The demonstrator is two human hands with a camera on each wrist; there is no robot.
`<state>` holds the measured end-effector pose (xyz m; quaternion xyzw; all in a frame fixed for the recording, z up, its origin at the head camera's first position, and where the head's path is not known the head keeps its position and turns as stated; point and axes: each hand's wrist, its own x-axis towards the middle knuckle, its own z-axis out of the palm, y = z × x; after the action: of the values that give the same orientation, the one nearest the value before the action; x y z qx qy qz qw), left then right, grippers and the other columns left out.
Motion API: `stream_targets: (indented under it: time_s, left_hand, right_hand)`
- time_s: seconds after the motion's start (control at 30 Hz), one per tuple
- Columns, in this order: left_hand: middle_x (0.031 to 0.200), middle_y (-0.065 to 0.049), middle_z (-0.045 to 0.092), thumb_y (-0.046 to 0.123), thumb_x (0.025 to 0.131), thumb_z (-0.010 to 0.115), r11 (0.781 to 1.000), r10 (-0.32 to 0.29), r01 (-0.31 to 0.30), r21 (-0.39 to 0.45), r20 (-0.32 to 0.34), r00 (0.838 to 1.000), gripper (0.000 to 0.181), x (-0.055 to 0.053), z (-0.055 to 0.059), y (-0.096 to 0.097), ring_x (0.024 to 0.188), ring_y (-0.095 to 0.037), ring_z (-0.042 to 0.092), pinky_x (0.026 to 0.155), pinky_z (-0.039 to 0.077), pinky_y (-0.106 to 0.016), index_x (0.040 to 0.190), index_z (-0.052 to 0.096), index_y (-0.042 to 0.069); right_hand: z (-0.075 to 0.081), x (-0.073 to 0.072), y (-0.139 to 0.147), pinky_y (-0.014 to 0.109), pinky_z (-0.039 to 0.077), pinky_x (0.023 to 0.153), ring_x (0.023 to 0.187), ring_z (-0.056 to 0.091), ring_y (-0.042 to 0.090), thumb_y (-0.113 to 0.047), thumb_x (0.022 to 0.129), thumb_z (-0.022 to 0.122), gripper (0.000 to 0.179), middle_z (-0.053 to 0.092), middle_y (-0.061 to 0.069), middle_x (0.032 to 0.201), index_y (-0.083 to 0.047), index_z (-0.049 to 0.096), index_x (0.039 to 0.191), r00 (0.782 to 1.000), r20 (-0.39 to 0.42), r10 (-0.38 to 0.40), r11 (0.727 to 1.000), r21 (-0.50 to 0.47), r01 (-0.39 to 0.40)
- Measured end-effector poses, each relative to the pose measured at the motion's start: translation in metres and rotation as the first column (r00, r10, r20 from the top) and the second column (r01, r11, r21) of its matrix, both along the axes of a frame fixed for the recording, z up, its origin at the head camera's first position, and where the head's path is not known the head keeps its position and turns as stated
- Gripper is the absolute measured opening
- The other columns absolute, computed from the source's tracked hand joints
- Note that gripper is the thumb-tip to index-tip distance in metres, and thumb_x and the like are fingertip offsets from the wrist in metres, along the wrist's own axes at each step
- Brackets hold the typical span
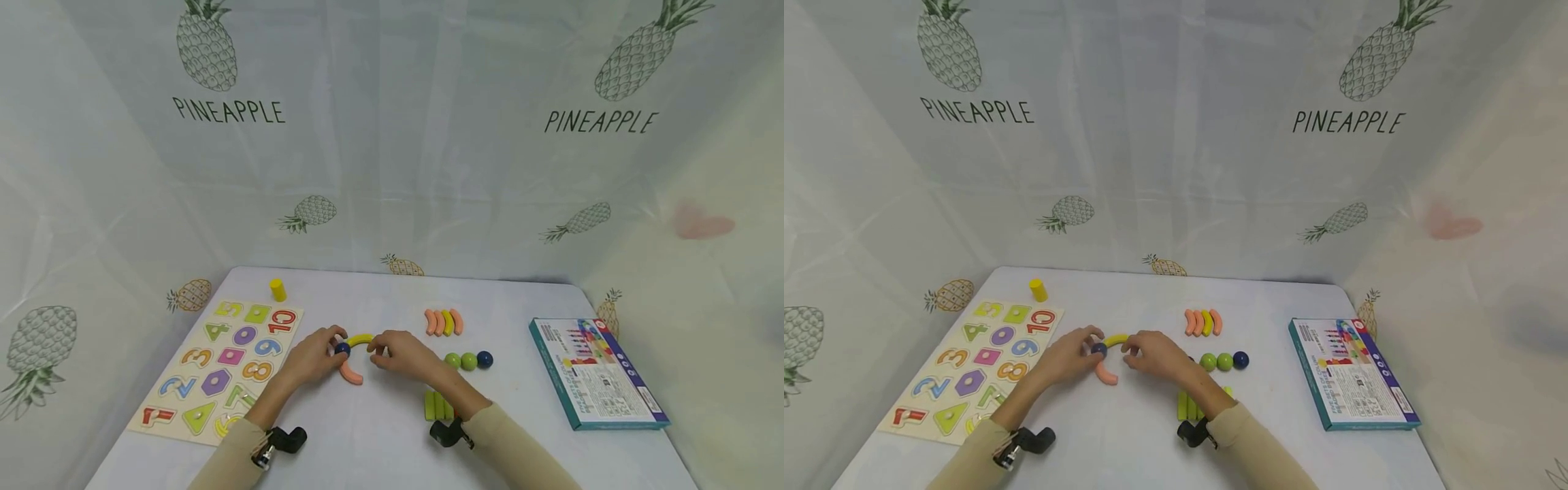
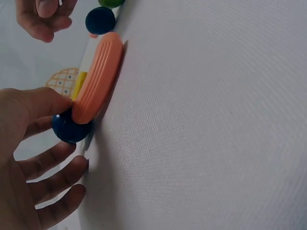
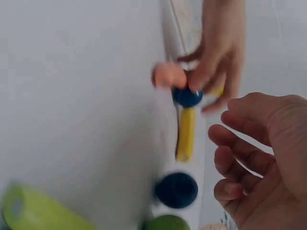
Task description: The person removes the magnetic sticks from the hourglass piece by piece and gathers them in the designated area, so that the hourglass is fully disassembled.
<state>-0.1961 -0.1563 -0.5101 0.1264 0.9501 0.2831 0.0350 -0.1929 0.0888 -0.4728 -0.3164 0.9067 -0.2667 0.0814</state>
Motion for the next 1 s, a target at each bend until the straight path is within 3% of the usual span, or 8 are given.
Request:
stream_targets:
  time_s: [0.2,0.43,0.7,1.0]
  left_hand:
    - [0.094,0.000,0.058,0.031,0.091,0.073,0.997,-0.059,0.059,-0.041,0.010,0.998,0.034,0.004,0.003,0.000,0.072,-0.015,0.051,0.059,0.041,-0.033,0.124,0.066,0.027]
    - [0.087,0.002,0.054,0.033,0.091,0.072,0.988,-0.142,0.144,-0.054,0.028,0.989,0.022,0.006,0.003,-0.003,0.069,-0.013,0.049,0.056,0.038,-0.032,0.112,0.069,0.027]
    - [0.073,0.010,0.054,0.047,0.090,0.073,0.971,-0.233,0.235,-0.032,0.057,0.971,0.026,0.006,0.004,-0.005,0.062,-0.006,0.048,0.054,0.036,-0.026,0.104,0.067,0.025]
    - [0.070,0.012,0.054,0.047,0.090,0.073,0.967,-0.250,0.252,-0.028,0.060,0.966,0.024,0.005,0.002,-0.007,0.060,-0.004,0.047,0.054,0.035,-0.024,0.103,0.066,0.028]
  right_hand:
    - [-0.011,0.015,-0.020,0.017,0.047,0.065,0.071,0.055,-0.001,-0.026,0.096,0.069,0.021,0.065,-0.014,0.082,-0.016,0.074,0.114,0.997,0.023,0.072,0.993,0.090,-0.073]
    - [-0.019,0.026,-0.028,0.015,0.042,0.059,0.062,0.050,-0.002,-0.023,0.094,0.072,0.016,0.061,-0.015,0.073,-0.017,0.076,0.109,0.998,-0.003,0.065,0.991,0.121,-0.064]
    - [-0.020,0.028,-0.030,0.019,0.039,0.060,0.065,0.047,0.002,-0.026,0.093,0.073,0.015,0.058,-0.014,0.073,-0.016,0.075,0.104,0.996,-0.076,0.037,0.986,0.165,-0.024]
    - [-0.025,0.026,-0.033,0.019,0.040,0.057,0.065,0.048,0.002,-0.032,0.089,0.078,0.017,0.058,-0.015,0.075,-0.018,0.074,0.098,0.994,-0.110,-0.002,0.974,0.224,0.027]
